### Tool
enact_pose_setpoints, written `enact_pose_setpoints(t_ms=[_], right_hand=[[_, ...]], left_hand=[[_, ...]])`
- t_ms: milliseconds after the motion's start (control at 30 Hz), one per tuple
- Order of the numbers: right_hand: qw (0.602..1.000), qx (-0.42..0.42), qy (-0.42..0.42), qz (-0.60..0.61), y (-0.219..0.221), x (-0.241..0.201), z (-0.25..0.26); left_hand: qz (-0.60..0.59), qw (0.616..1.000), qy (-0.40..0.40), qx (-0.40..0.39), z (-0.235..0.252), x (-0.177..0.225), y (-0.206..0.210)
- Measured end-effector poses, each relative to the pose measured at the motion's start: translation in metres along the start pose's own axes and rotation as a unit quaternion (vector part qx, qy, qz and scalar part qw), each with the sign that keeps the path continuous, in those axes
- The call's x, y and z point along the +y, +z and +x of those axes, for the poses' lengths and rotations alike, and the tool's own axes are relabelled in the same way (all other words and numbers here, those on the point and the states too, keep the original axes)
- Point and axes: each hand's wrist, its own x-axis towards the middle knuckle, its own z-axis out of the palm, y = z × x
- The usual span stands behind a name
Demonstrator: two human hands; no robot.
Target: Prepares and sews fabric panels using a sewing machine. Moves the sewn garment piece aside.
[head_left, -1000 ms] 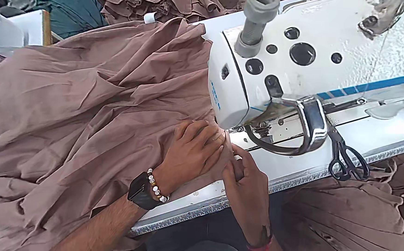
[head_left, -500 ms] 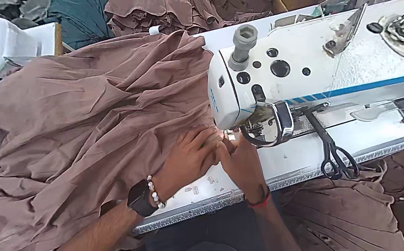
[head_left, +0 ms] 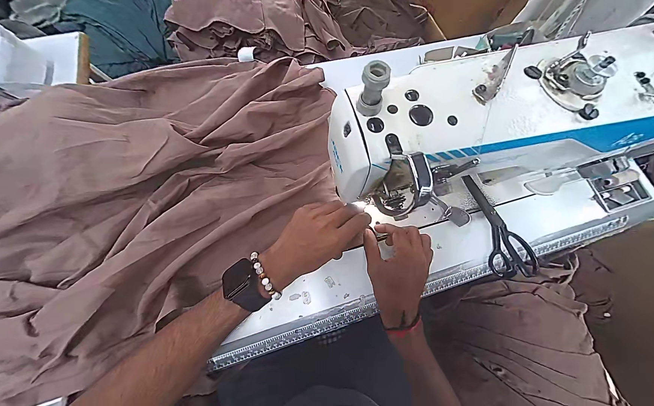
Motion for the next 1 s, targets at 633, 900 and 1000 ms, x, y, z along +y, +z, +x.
enact_pose_setpoints(t_ms=[633, 900, 1000], right_hand=[[0.997, -0.026, 0.052, 0.043, -0.006, -0.009, -0.003], [0.998, 0.032, -0.04, -0.036, 0.008, -0.016, -0.005], [0.992, 0.049, -0.103, -0.061, 0.008, -0.017, -0.011]], left_hand=[[0.052, 0.996, 0.063, -0.038, -0.026, -0.013, 0.003], [0.057, 0.997, 0.023, -0.044, -0.027, -0.014, 0.002], [0.036, 0.998, 0.02, -0.048, -0.027, -0.016, 0.002]])
